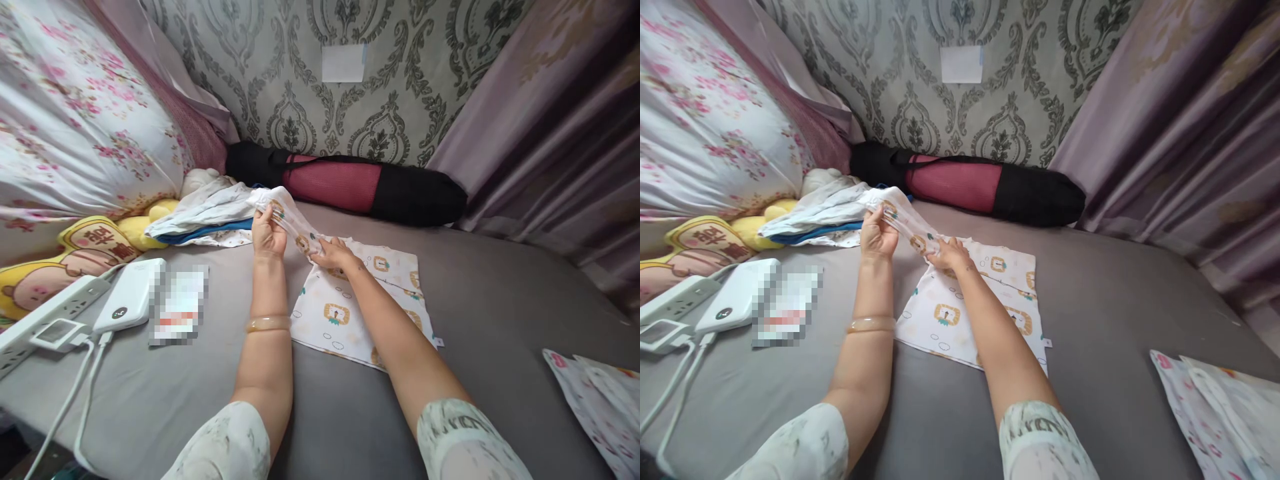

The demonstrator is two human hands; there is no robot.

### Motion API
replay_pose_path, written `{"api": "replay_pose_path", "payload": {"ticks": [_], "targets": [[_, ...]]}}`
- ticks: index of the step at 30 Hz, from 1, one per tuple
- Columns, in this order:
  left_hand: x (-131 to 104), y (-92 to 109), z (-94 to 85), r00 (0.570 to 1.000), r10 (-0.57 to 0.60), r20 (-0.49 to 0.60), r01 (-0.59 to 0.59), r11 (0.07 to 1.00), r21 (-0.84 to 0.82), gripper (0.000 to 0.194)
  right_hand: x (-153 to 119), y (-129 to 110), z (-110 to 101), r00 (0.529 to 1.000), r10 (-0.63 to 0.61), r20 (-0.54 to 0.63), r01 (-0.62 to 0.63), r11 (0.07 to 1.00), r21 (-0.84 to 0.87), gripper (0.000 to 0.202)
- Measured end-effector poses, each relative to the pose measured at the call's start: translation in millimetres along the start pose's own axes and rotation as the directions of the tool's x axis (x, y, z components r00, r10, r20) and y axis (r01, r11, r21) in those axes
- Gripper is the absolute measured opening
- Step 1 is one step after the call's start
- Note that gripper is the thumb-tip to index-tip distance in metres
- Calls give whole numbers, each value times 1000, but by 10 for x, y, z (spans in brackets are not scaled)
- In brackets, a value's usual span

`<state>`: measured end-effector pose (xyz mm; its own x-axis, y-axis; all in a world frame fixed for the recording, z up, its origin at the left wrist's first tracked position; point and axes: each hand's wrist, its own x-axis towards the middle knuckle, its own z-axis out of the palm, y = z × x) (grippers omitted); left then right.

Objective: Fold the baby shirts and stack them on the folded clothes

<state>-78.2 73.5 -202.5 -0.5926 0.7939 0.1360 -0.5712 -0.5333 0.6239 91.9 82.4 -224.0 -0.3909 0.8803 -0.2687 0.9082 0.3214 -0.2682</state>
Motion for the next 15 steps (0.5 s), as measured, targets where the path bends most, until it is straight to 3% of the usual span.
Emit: {"api": "replay_pose_path", "payload": {"ticks": [9,12,15], "targets": [[-252,-226,332,965,26,260,-48,996,76,25,54,-210,-183,984,137,115,-134,991,-29,105],[-315,-325,397,954,35,299,-76,989,127,29,48,-152,-165,995,84,56,-86,995,40,98],[-365,-397,440,948,19,316,-89,974,209,34,3,20,-105,996,-13,-85,37,955,295,79]]}}
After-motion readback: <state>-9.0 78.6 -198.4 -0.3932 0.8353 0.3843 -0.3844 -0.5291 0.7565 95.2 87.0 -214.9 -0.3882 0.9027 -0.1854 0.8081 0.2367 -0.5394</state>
